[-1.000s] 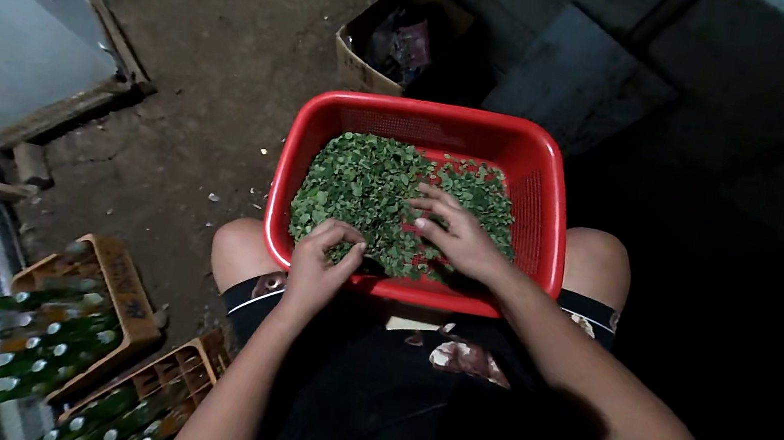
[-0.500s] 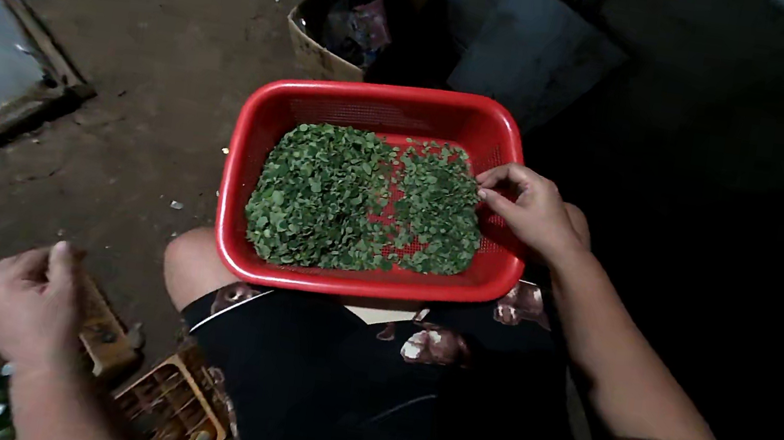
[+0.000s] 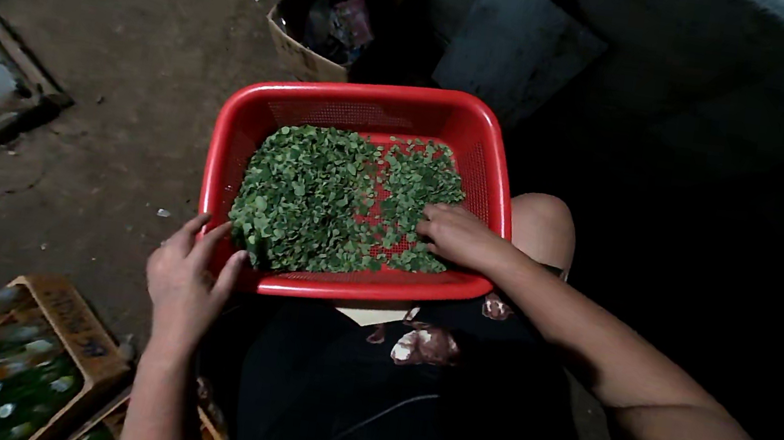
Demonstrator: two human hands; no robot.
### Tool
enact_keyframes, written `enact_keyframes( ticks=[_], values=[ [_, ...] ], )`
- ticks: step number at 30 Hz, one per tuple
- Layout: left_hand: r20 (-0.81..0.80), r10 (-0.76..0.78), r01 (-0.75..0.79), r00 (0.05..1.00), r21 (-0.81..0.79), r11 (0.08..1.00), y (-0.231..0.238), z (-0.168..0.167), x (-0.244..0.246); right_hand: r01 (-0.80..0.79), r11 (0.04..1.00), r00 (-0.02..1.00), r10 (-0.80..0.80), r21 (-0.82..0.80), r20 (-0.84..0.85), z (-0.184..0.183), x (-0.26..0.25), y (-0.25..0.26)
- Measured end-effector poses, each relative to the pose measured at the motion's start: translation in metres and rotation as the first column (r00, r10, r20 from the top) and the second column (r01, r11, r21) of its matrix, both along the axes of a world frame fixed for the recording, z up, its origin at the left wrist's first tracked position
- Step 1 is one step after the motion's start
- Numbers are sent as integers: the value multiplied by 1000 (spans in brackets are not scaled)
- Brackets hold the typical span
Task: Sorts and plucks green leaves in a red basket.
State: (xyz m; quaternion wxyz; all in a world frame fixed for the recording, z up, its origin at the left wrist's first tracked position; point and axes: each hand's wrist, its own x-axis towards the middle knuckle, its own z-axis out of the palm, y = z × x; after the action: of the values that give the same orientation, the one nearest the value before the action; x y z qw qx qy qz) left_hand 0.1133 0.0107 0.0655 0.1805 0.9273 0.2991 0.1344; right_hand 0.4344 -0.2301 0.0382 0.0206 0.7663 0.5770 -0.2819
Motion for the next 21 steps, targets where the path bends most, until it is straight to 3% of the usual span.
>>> enact_keyframes(
  ticks=[4, 8, 12, 15, 17, 21],
  values=[
    [116, -100, 103, 988, -21, 994, -19, 6, 26, -5, 1000, 999, 5, 1, -37, -1, 5, 1],
    [299, -137, 223, 944, -279, 934, -34, 2, 44, 210, 958, 927, -131, 195, -352, 20, 16, -9],
    [443, -52, 338, 895, -598, 727, -62, 2, 75, 586, 794, 597, -288, 162, -748, 45, 0, -9],
    [473, 5, 380, 881, -715, 587, -82, 5, 99, 747, 659, 351, -276, 90, -895, 54, -19, -1],
    [477, 43, 396, 878, -773, 495, -92, 11, 110, 792, 607, 261, -239, 66, -935, 56, -31, 6],
    [472, 197, 402, 859, -862, 309, -104, 17, 120, 819, 567, 222, -171, 89, -960, 58, -54, 19]
  ],
)
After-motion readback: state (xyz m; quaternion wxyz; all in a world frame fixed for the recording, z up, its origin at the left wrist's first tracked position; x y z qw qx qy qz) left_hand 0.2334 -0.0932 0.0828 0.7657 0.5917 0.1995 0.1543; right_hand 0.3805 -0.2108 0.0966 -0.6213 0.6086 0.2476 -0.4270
